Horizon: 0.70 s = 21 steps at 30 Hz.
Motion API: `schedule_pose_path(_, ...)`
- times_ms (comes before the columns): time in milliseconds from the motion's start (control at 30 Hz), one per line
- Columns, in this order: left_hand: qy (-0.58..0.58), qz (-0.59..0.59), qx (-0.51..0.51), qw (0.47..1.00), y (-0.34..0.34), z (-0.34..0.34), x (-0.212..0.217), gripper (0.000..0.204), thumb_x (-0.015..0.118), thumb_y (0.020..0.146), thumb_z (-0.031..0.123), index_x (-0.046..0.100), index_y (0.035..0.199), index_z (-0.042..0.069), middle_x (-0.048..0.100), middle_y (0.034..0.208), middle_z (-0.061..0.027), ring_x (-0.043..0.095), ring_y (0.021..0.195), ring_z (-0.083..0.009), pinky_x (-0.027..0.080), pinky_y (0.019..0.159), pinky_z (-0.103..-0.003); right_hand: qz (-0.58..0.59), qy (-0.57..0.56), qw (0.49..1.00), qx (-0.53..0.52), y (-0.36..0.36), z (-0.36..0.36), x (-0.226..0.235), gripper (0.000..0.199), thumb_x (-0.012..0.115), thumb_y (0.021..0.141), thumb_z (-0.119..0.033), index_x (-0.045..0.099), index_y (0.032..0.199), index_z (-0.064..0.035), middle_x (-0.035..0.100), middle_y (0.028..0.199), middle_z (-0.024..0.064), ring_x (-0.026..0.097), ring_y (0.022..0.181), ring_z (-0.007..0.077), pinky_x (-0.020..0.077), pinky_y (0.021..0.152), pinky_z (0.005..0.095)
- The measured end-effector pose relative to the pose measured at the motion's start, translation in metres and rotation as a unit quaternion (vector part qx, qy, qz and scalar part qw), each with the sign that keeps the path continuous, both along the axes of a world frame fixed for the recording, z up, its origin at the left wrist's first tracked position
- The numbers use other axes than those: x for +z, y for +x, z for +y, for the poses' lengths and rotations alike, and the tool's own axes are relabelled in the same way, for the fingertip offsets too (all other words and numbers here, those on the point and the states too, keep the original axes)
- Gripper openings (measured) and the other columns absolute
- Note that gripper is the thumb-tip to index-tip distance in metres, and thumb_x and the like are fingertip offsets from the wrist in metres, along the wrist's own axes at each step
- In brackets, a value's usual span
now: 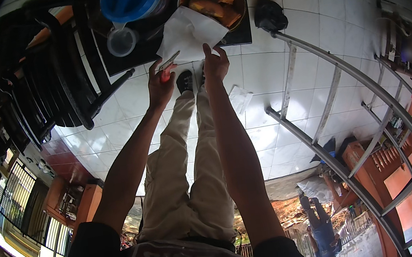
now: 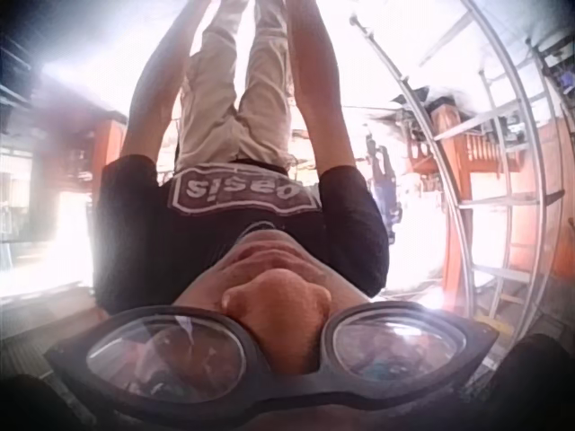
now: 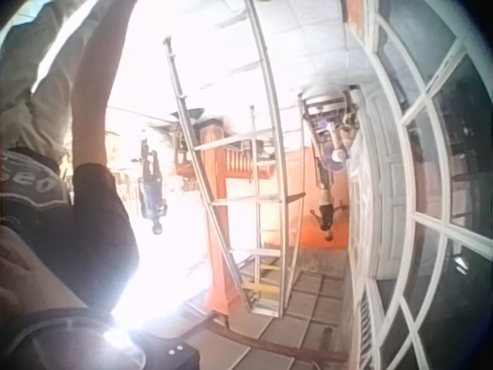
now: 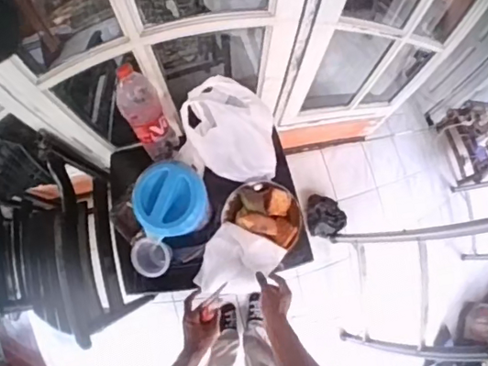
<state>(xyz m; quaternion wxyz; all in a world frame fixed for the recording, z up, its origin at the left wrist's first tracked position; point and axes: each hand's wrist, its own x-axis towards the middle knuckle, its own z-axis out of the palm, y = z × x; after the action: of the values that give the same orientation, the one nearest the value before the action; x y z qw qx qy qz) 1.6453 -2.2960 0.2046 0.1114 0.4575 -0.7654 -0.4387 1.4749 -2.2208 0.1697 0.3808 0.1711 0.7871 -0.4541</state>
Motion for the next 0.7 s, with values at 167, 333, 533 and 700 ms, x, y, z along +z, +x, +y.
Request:
schedule_pose_path(167, 0.313, 0.115, 0.173, 0.927, -0.014, -0.018, -0.009, 0.041, 0.065, 0.093, 0.002, 0.063, 0.134, 0.007, 0.075, 0.122, -0.0092, 0.072, 0.099, -0.0185, 0.062, 0.08, -0.03, 0.106, -0.059, 0.987, 0.107, 0.002, -0.006, 0.035, 0.03, 0.074, 0.098, -0.026, 0.066, 0.117, -0.0029, 0.065, 0.07, 0.0037, 0.061, 0.057, 0.0109, 0.0472, 0.058, 0.026)
schedule_pose_path(333, 0.409, 0.01, 0.162, 0.898, -0.013, -0.025, 0.013, 0.03, 0.064, 0.097, 0.014, 0.07, 0.126, 0.008, 0.079, 0.097, -0.0086, 0.071, 0.072, -0.0093, 0.043, 0.046, -0.022, 0.143, -0.187, 0.956, 0.172, 0.018, -0.014, 0.096, 0.011, 0.064, 0.102, -0.006, 0.056, 0.108, -0.0017, 0.074, 0.086, 0.0131, 0.078, 0.075, 0.0208, 0.0578, 0.066, 0.0294)
schedule_pose_path(533, 0.458, 0.045, 0.248, 0.853, -0.003, -0.016, 0.03, 0.022, 0.065, 0.097, 0.021, 0.074, 0.113, 0.009, 0.075, 0.085, -0.0059, 0.068, 0.066, -0.0078, 0.039, 0.046, -0.023, 0.214, -0.204, 0.897, 0.33, 0.029, -0.038, 0.146, 0.013, 0.067, 0.101, -0.008, 0.058, 0.109, -0.0028, 0.075, 0.092, 0.0168, 0.079, 0.085, 0.0301, 0.0607, 0.071, 0.0379)
schedule_pose_path(700, 0.405, 0.006, 0.264, 0.875, 0.022, 0.005, 0.038, 0.016, 0.064, 0.097, 0.017, 0.071, 0.103, 0.004, 0.072, 0.087, -0.0048, 0.063, 0.058, -0.0098, 0.044, 0.046, -0.025, 0.193, -0.162, 0.902, 0.35, 0.044, -0.025, 0.162, 0.02, 0.071, 0.099, -0.008, 0.065, 0.117, -0.0021, 0.076, 0.093, 0.0168, 0.079, 0.082, 0.0249, 0.0606, 0.071, 0.0341)
